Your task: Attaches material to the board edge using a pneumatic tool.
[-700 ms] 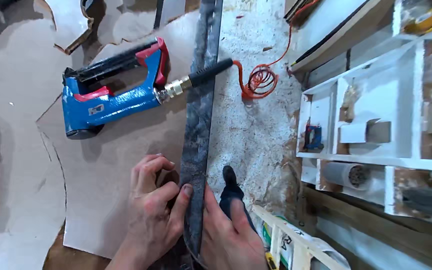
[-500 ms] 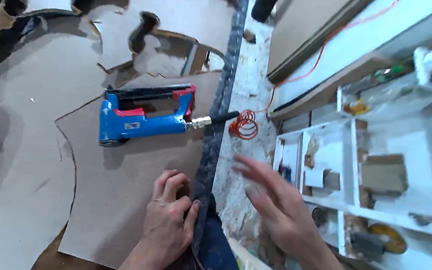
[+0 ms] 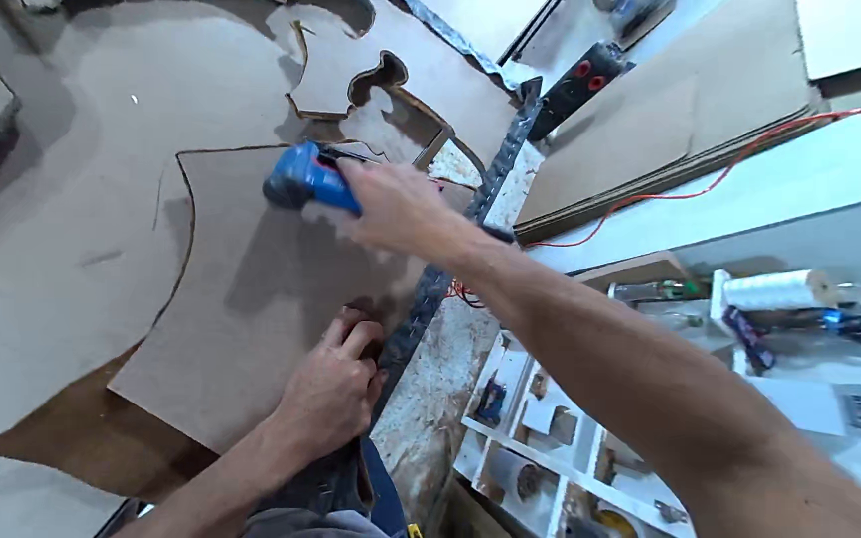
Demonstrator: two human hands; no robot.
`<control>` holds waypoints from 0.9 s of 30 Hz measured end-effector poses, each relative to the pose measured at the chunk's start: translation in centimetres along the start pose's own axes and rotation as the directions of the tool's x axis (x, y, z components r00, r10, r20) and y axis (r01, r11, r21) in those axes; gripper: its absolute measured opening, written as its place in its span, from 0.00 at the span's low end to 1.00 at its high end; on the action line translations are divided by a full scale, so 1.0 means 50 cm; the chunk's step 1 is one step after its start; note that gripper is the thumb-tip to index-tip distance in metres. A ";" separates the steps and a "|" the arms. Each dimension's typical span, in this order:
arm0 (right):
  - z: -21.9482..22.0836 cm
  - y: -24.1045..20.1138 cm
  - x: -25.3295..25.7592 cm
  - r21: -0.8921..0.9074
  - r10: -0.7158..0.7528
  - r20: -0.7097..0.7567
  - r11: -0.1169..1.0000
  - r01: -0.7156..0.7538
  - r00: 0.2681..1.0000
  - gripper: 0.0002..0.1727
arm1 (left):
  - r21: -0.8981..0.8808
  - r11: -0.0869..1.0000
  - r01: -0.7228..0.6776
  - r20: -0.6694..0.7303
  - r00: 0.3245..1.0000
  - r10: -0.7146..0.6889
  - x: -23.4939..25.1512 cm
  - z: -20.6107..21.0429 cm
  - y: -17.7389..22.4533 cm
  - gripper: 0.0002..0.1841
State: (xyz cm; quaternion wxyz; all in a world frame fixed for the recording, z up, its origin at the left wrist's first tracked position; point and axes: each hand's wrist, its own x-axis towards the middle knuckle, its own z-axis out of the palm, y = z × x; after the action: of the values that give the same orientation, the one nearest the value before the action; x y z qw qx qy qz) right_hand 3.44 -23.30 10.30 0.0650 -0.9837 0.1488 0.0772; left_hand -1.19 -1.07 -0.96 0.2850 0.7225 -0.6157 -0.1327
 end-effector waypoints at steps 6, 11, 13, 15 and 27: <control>-0.105 0.074 -0.336 0.267 0.163 -0.252 0.959 -0.093 0.954 0.16 | -0.031 0.999 -0.033 -0.053 0.998 0.032 0.005 -0.010 0.001 0.14; 0.088 0.054 -0.565 0.495 0.362 -0.093 0.825 -0.272 0.928 0.16 | 0.000 0.999 -0.051 -0.052 0.997 0.051 0.003 -0.007 0.001 0.13; 0.132 0.048 -0.575 0.533 0.344 -0.054 0.804 -0.265 0.937 0.14 | 0.001 0.999 -0.045 -0.031 0.999 0.045 0.004 -0.010 0.002 0.13; 0.153 0.046 -0.573 0.549 0.331 -0.052 0.798 -0.250 0.942 0.13 | 0.004 0.999 -0.039 -0.024 0.999 0.039 0.005 -0.012 0.003 0.13; 0.164 0.014 -0.572 0.548 0.239 -0.030 0.816 -0.184 0.971 0.14 | 0.007 1.000 -0.029 0.001 1.000 0.029 0.003 -0.017 0.003 0.12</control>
State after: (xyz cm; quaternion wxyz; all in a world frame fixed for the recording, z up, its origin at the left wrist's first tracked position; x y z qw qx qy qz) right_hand -24.86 -14.63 7.12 0.3237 -0.9050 0.2759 -0.0092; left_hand -0.82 -1.04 -0.17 0.2842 0.7145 -0.6266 -0.1269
